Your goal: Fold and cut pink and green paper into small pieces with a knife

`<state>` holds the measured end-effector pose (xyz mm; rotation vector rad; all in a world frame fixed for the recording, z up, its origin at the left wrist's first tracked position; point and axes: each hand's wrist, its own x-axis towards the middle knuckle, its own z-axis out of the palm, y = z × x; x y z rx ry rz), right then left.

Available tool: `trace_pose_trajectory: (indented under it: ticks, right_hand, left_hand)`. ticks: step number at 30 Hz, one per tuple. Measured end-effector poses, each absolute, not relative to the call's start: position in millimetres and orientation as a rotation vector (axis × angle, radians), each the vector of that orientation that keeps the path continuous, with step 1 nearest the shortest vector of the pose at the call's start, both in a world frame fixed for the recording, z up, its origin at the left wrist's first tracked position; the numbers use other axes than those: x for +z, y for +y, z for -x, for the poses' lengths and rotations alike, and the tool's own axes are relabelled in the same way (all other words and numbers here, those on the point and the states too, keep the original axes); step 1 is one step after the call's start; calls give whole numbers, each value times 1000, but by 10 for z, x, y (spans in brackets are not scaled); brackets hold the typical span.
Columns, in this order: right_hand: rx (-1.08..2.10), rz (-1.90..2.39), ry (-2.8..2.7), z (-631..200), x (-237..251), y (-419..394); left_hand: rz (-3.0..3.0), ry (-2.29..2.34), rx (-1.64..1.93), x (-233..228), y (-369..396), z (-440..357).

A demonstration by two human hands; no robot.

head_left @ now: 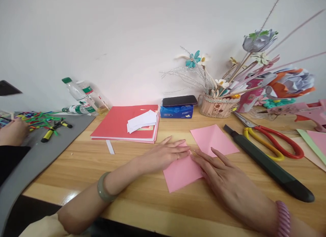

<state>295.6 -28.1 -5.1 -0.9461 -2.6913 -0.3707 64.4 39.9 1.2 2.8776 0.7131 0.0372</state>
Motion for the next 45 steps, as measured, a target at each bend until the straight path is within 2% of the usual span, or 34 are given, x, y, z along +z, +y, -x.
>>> trace_pose_trajectory:
  ticks: [4, 10, 16, 21, 26, 37, 45]
  right_hand:
    - [-381, 869, -2717, -3093, -51, -357]
    - [-576, 697, -2745, -3176, -39, -483]
    - [-590, 702, -2748, -3069, -19, -538]
    - [-576, 742, -2644, -2997, -3, -555]
    - [-607, 745, -2613, -3001, -26, -568]
    - [-557, 782, -2666, -3000, -2, -579]
    - [-513, 862, -2602, -3008, -77, -590]
  left_hand:
    - [-2805, 744, -11, 79, 434, -629]
    - [-2798, 708, 65, 106, 531, -547]
    - [-2861, 974, 179, 202, 483, -550]
    - [-2720, 584, 48, 308, 16, -902]
    - [-2622, 680, -40, 249, -164, -1042]
    - [-2827, 1011, 80, 9, 389, -884]
    - [-2957, 1275, 334, 41, 358, -894]
